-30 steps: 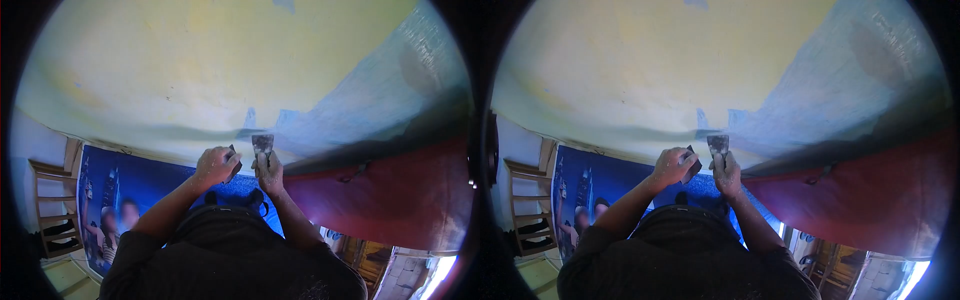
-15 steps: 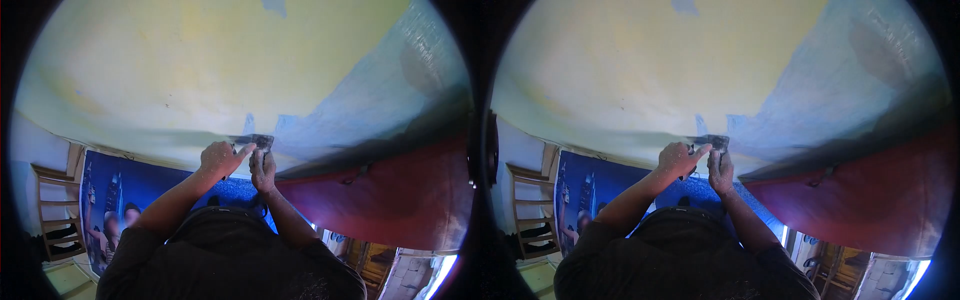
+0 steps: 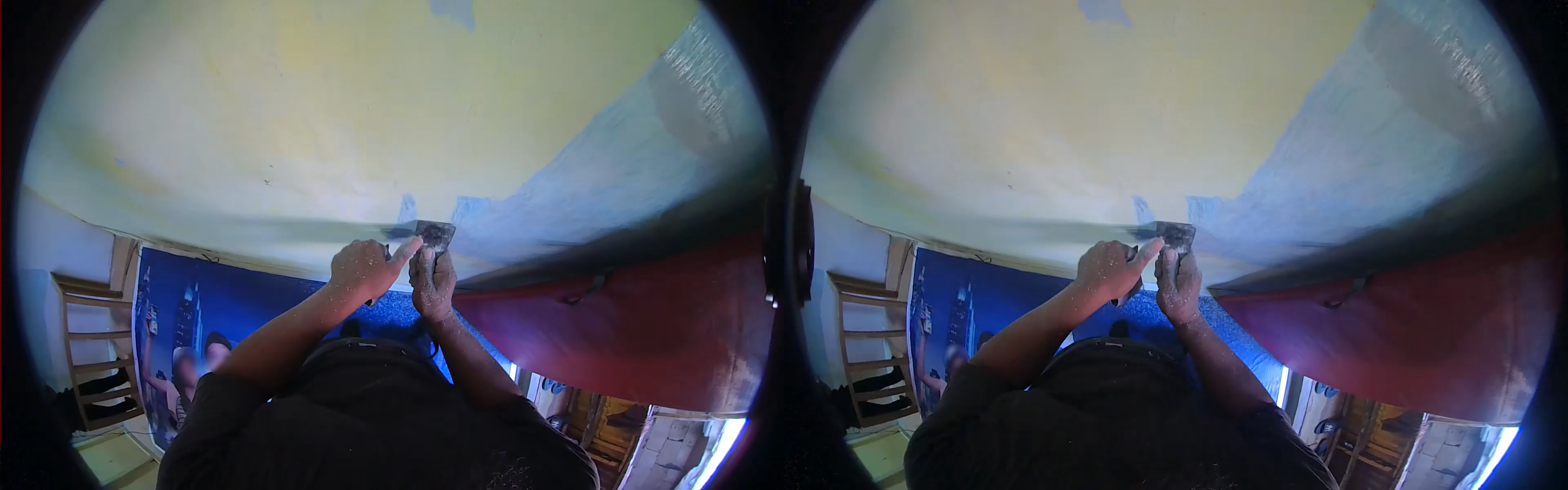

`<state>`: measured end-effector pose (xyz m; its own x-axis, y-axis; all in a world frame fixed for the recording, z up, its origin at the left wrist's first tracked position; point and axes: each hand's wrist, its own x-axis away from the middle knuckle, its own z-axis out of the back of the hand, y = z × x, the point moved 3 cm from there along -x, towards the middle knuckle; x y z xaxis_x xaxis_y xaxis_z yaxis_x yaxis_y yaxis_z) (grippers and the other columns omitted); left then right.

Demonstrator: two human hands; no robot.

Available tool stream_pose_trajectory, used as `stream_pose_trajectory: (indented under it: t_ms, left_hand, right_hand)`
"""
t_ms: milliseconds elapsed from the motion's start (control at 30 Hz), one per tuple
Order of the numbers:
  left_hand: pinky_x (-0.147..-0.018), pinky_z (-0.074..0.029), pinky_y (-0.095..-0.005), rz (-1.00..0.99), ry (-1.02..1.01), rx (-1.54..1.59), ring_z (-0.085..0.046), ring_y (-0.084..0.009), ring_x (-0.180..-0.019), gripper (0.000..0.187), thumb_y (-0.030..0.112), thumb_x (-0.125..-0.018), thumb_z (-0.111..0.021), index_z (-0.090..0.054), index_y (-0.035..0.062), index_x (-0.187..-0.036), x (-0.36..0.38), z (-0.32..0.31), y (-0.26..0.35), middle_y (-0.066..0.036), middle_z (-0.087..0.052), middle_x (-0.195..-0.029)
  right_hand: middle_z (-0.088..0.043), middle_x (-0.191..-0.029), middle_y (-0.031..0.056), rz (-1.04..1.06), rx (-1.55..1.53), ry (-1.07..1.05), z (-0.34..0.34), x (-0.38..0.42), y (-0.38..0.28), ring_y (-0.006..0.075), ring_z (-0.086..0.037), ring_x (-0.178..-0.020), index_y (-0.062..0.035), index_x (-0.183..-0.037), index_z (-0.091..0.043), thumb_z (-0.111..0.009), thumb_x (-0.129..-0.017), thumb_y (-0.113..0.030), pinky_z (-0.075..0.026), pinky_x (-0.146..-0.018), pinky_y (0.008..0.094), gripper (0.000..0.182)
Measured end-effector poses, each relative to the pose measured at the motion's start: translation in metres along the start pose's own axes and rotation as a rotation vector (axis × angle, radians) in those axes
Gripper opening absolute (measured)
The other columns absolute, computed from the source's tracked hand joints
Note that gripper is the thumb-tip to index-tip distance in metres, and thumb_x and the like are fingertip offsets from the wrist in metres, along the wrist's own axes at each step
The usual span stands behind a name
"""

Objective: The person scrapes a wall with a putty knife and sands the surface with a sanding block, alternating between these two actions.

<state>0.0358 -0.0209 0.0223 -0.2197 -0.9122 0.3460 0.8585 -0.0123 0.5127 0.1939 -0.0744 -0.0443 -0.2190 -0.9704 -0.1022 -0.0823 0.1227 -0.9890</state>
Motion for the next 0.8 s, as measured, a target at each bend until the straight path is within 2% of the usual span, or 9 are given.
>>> stream_pose_trajectory:
  t_ms: [167, 200, 300, 367, 500, 600, 667, 733, 800]
  left_hand:
    - [-0.088, -0.061, -0.0536, 0.003, -0.002, -0.032, -0.078, -0.0457, -0.088, 0.101, 0.087, -0.103, -0.037, -0.082, 0.0013, -0.074, -0.001, 0.000, 0.002, -0.025, -0.076, -0.077]
    - [-0.082, -0.063, -0.0498, -0.030, 0.028, -0.026, -0.080, -0.0367, -0.079, 0.105, 0.089, -0.103, -0.031, -0.079, 0.0016, -0.067, 0.003, 0.003, 0.006, -0.017, -0.071, -0.060]
    - [-0.085, -0.063, -0.0501, 0.005, -0.112, 0.023, -0.080, -0.0344, -0.079, 0.105, 0.088, -0.104, -0.030, -0.078, 0.0031, -0.065, 0.003, 0.007, 0.006, -0.014, -0.068, -0.055]
    - [-0.085, -0.063, -0.0500, -0.005, -0.086, 0.000, -0.080, -0.0375, -0.078, 0.104, 0.088, -0.104, -0.031, -0.080, 0.0030, -0.068, -0.002, 0.001, 0.002, -0.017, -0.072, -0.062]
    - [-0.085, -0.062, -0.0519, -0.060, 0.066, 0.037, -0.079, -0.0426, -0.083, 0.104, 0.088, -0.103, -0.033, -0.081, -0.0001, -0.075, 0.000, -0.009, -0.002, -0.022, -0.075, -0.071]
    - [-0.086, -0.062, -0.0523, -0.020, -0.015, 0.003, -0.080, -0.0417, -0.083, 0.105, 0.088, -0.103, -0.033, -0.080, 0.0001, -0.072, 0.004, -0.001, 0.002, -0.021, -0.074, -0.067]
    - [-0.085, -0.062, -0.0517, -0.007, -0.071, -0.025, -0.080, -0.0404, -0.081, 0.104, 0.089, -0.102, -0.034, -0.079, 0.0014, -0.067, -0.005, 0.004, 0.002, -0.019, -0.072, -0.063]
    - [-0.085, -0.062, -0.0515, -0.014, -0.038, 0.024, -0.080, -0.0402, -0.080, 0.104, 0.089, -0.102, -0.034, -0.078, 0.0017, -0.066, -0.006, 0.004, 0.002, -0.018, -0.072, -0.062]
    - [-0.084, -0.062, -0.0512, -0.034, 0.002, 0.044, -0.079, -0.0403, -0.079, 0.104, 0.089, -0.102, -0.034, -0.078, 0.0019, -0.066, 0.001, 0.001, 0.003, -0.018, -0.071, -0.061]
  right_hand:
    - [-0.054, -0.080, -0.0045, -0.018, 0.022, 0.023, -0.004, -0.002, 0.000, 0.0041, -0.044, -0.066, -0.0055, -0.112, -0.055, -0.051, -0.120, -0.033, -0.036, -0.057, 0.0247, 0.029]
    - [-0.054, -0.080, -0.0044, -0.013, 0.051, 0.023, -0.004, -0.001, -0.007, 0.0041, -0.045, -0.066, -0.0053, -0.112, -0.055, -0.051, -0.120, -0.033, -0.036, -0.057, 0.0247, 0.029]
    - [-0.057, -0.079, -0.0018, -0.017, 0.062, 0.020, 0.000, 0.004, 0.000, 0.0062, -0.049, -0.068, -0.0031, -0.110, -0.057, -0.051, -0.120, -0.033, -0.040, -0.059, 0.0273, 0.032]
    - [-0.061, -0.079, 0.0022, -0.044, -0.013, 0.036, 0.001, 0.001, 0.012, 0.0102, -0.055, -0.071, 0.0008, -0.113, -0.060, -0.052, -0.119, -0.033, -0.045, -0.062, 0.0318, 0.035]
    - [-0.060, -0.078, 0.0016, 0.014, 0.094, 0.028, -0.001, 0.005, -0.011, 0.0100, -0.053, -0.069, 0.0003, -0.112, -0.060, -0.051, -0.120, -0.030, -0.044, -0.060, 0.0318, 0.033]
    - [-0.058, -0.077, 0.0004, 0.022, 0.173, 0.038, -0.005, 0.002, -0.019, 0.0098, -0.051, -0.066, -0.0002, -0.112, -0.061, -0.051, -0.120, -0.030, -0.044, -0.059, 0.0311, 0.032]
    - [-0.058, -0.076, 0.0000, -0.020, 0.071, 0.062, -0.003, 0.002, 0.002, 0.0099, -0.051, -0.066, -0.0010, -0.110, -0.060, -0.051, -0.120, -0.031, -0.043, -0.058, 0.0314, 0.033]
    - [-0.058, -0.077, -0.0006, -0.071, -0.019, 0.076, -0.005, 0.000, 0.003, 0.0088, -0.050, -0.067, -0.0012, -0.110, -0.059, -0.050, -0.120, -0.032, -0.043, -0.059, 0.0310, 0.034]
    - [-0.058, -0.077, -0.0010, -0.012, 0.055, 0.029, -0.001, -0.002, 0.002, 0.0077, -0.050, -0.068, -0.0001, -0.114, -0.060, -0.051, -0.120, -0.032, -0.043, -0.060, 0.0300, 0.034]
